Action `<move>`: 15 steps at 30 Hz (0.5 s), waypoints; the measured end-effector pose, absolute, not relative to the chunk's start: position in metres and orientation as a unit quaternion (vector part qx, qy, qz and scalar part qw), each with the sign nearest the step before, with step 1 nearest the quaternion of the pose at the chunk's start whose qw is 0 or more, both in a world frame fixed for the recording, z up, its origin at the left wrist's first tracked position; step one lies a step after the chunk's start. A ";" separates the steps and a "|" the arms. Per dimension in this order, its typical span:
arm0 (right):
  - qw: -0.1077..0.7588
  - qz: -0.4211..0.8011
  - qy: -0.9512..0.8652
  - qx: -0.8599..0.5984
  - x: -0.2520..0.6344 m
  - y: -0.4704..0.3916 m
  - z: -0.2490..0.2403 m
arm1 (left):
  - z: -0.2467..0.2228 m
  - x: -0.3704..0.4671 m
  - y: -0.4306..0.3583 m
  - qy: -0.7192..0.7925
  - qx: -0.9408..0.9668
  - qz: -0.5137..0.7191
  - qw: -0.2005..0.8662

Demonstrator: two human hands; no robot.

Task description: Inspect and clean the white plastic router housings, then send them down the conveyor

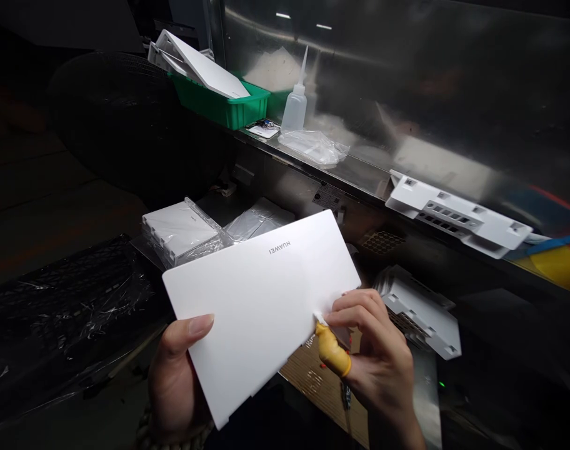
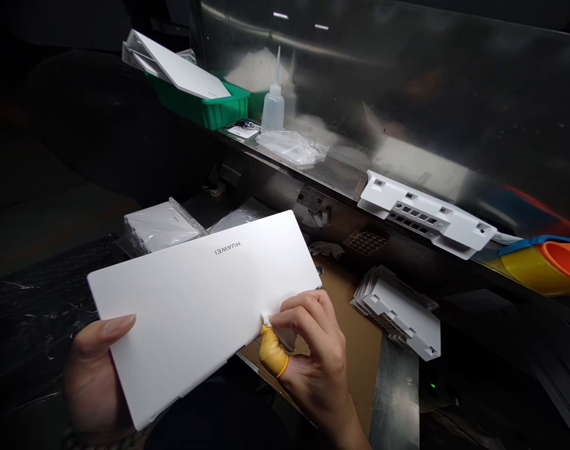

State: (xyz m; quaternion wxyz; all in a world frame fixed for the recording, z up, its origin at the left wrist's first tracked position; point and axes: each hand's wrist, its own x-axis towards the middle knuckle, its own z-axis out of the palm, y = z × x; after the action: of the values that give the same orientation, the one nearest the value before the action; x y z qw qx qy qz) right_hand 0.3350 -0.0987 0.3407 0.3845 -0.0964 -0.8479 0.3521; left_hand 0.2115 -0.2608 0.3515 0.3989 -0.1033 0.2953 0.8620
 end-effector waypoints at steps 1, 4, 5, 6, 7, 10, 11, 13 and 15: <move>0.388 0.348 -0.848 -0.096 0.334 -0.099 0.341 | 0.351 0.212 -0.261 0.293 -0.100 0.862 0.402; 0.390 0.355 -0.843 -0.106 0.333 -0.098 0.339 | 0.345 0.208 -0.262 0.285 -0.092 0.860 0.413; 0.383 0.376 -0.837 -0.109 0.335 -0.096 0.337 | 0.341 0.205 -0.263 0.280 -0.086 0.862 0.414; 0.378 0.411 -0.822 -0.105 0.337 -0.092 0.336 | 0.337 0.200 -0.263 0.274 -0.078 0.865 0.412; 0.381 0.460 -0.796 -0.098 0.340 -0.087 0.334 | 0.333 0.193 -0.263 0.267 -0.069 0.869 0.411; 0.457 0.606 -0.649 -0.064 0.354 -0.065 0.328 | 0.324 0.171 -0.263 0.248 -0.050 0.874 0.415; 0.487 0.636 -0.595 -0.069 0.358 -0.058 0.324 | 0.324 0.165 -0.262 0.246 -0.049 0.873 0.418; 0.529 0.672 -0.504 -0.116 0.365 -0.045 0.315 | 0.326 0.155 -0.260 0.249 -0.061 0.877 0.407; 0.541 0.699 -0.431 -0.180 0.370 -0.038 0.302 | 0.330 0.151 -0.259 0.257 -0.081 0.884 0.383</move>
State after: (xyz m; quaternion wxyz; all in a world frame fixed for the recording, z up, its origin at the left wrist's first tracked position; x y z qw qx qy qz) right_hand 0.3704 -0.0381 0.3021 0.5406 -0.1797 -0.4315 0.6995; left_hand 0.1505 -0.2595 0.3301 0.3829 -0.0811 0.2572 0.8836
